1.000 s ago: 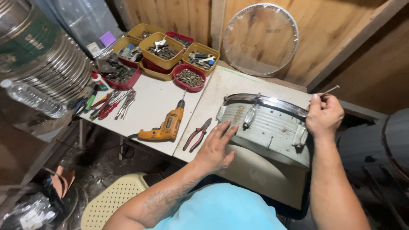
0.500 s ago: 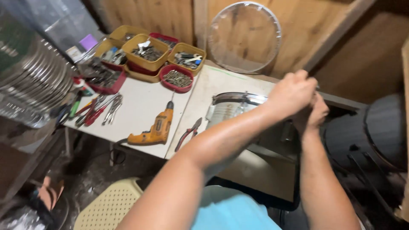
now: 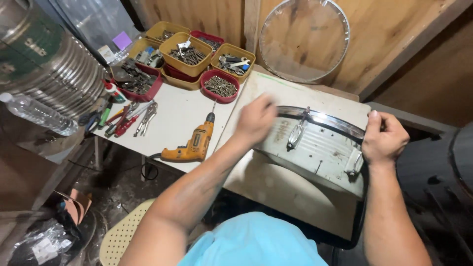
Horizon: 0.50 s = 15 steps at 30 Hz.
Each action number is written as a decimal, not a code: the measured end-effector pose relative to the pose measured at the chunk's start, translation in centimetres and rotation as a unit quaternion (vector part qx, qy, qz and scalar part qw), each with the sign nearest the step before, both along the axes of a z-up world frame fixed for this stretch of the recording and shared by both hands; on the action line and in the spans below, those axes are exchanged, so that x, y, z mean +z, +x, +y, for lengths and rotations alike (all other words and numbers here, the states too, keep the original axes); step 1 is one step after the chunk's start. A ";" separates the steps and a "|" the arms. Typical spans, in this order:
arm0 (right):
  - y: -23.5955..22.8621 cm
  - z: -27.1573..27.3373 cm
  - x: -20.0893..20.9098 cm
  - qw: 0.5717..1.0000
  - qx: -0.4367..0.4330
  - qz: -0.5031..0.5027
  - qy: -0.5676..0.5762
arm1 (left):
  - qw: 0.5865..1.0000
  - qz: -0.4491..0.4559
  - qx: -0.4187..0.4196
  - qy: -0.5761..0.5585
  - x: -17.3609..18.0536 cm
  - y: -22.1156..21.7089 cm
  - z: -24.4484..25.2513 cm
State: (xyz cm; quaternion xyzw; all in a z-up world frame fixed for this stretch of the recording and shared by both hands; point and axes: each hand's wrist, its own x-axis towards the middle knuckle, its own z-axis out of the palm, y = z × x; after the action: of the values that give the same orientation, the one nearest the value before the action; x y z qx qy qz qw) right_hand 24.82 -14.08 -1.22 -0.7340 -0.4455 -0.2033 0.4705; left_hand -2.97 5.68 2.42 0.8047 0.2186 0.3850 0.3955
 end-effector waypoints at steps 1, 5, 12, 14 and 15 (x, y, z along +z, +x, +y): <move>-0.3 -0.1 0.2 1.000 -0.005 0.012 -0.009 | 0.989 0.100 0.060 -0.090 -0.9 -2.8 -0.5; -0.4 -0.1 0.5 0.997 0.001 0.069 -0.032 | 0.865 0.321 0.132 -0.361 -4.0 -10.5 -2.9; -2.0 -0.6 1.9 0.994 0.023 0.078 -0.077 | 0.698 0.109 0.229 -0.670 -14.4 -12.8 -2.1; -2.2 -0.8 2.1 0.994 0.026 0.079 -0.070 | 0.707 0.165 0.253 -0.639 -11.5 -11.7 -1.2; -2.6 -1.0 2.5 0.994 0.023 0.078 -0.070 | 0.708 0.166 0.250 -0.639 -10.2 -11.2 -0.5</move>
State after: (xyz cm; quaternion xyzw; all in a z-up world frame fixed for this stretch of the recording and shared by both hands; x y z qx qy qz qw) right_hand 22.26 -15.04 1.29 -0.7684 -0.4371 -0.1026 0.4561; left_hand -14.19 5.17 -7.82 0.3264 0.6678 0.0977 0.6618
